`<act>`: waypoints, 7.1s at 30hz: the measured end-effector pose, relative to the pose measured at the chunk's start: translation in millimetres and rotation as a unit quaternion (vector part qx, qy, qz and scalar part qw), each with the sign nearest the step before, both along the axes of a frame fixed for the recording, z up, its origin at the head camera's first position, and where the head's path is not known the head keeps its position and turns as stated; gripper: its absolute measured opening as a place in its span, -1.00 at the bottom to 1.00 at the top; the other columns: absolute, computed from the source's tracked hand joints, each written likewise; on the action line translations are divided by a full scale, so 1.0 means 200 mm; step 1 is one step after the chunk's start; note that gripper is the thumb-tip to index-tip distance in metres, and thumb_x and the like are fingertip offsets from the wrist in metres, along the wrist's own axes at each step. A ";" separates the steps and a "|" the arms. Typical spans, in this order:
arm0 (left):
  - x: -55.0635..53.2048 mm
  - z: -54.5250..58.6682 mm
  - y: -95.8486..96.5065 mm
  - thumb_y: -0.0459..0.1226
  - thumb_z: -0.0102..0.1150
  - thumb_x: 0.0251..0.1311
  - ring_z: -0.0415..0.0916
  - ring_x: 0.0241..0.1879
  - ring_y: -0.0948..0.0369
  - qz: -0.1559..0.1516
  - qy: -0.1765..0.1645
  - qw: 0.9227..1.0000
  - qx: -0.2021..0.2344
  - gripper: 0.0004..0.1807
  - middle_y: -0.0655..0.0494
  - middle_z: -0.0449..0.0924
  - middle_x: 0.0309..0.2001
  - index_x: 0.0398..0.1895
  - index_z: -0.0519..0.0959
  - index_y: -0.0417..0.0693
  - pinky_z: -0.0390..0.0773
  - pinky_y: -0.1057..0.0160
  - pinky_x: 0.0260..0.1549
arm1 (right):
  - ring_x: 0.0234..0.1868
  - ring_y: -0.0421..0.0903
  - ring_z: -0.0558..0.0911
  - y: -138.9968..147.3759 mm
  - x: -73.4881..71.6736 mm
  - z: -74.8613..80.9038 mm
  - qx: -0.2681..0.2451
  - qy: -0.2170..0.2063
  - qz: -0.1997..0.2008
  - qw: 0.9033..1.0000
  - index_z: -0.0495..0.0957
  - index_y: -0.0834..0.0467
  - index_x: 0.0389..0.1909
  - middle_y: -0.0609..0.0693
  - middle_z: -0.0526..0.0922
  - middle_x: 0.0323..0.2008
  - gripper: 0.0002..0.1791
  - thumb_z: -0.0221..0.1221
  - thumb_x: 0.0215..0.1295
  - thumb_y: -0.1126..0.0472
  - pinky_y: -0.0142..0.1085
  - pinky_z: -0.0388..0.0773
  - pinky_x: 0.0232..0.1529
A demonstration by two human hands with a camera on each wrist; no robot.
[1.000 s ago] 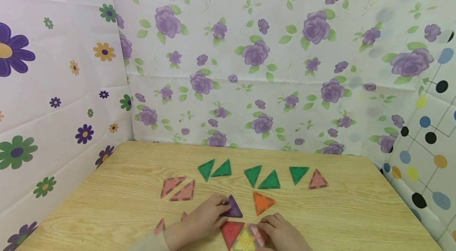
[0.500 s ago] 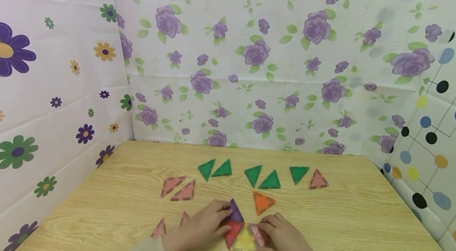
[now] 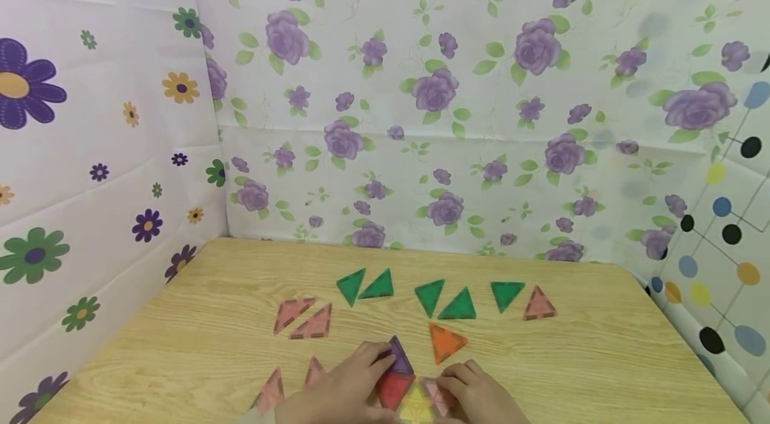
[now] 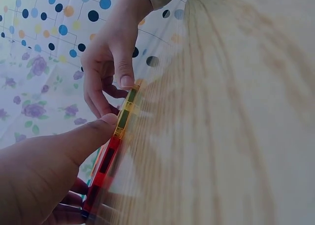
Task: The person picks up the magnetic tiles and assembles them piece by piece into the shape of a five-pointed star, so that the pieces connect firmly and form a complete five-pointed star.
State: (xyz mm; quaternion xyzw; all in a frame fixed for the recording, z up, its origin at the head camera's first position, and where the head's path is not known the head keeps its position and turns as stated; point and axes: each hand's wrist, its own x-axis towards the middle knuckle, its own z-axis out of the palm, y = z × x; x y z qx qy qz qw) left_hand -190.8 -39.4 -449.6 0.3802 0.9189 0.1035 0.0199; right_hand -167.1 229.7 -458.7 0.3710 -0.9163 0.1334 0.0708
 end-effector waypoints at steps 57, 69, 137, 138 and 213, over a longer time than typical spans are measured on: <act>-0.01 -0.07 -0.02 0.31 -0.02 0.20 0.39 0.22 0.12 -0.052 0.127 0.990 0.016 -0.19 -0.01 0.43 0.25 0.25 0.45 -0.12 0.48 0.22 0.16 | 0.00 0.04 0.60 -0.03 -0.33 0.20 0.030 -0.067 -0.054 0.996 0.56 0.15 0.12 0.05 0.61 0.02 -0.42 0.31 0.13 -0.07 -0.13 0.61 -0.06; -0.02 -0.07 -0.02 0.30 -0.03 0.22 0.36 0.25 0.12 -0.053 0.110 0.992 0.014 -0.21 0.01 0.39 0.27 0.28 0.42 -0.10 0.49 0.19 0.14 | 0.13 0.12 0.54 -0.05 -0.37 0.17 0.039 -0.114 -0.043 0.992 0.58 0.07 0.09 0.05 0.57 0.14 -0.53 0.32 0.16 0.01 0.00 0.54 0.06; -0.02 -0.07 -0.03 0.31 -0.08 0.23 0.36 0.25 0.13 -0.051 0.113 0.992 0.011 -0.23 0.04 0.39 0.28 0.29 0.43 -0.04 0.46 0.15 0.15 | -0.38 -0.36 0.40 -0.13 -0.24 0.16 0.014 -0.098 -0.058 0.993 0.65 0.08 -0.24 -0.11 0.51 -0.23 -0.65 0.28 0.17 -0.12 -0.45 0.43 -0.41; -0.01 -0.07 -0.03 0.31 -0.08 0.24 0.36 0.25 0.13 -0.050 0.111 0.993 0.010 -0.23 0.04 0.39 0.28 0.29 0.43 -0.04 0.46 0.15 0.15 | -0.38 -0.36 0.39 -0.13 -0.24 0.16 0.014 -0.097 -0.059 0.993 0.65 0.08 -0.25 -0.11 0.51 -0.23 -0.66 0.28 0.17 -0.11 -0.45 0.43 -0.40; -0.59 -0.02 0.84 0.12 0.27 0.12 0.40 0.22 0.15 0.064 0.064 0.982 0.163 -0.38 0.15 0.46 0.21 0.23 0.47 0.11 0.42 0.11 0.20 | -0.05 0.29 0.59 0.61 -0.46 0.23 -0.019 -0.009 -0.265 0.964 0.54 0.33 0.06 0.32 0.58 -0.05 -0.48 0.33 0.15 0.09 0.15 0.52 -0.02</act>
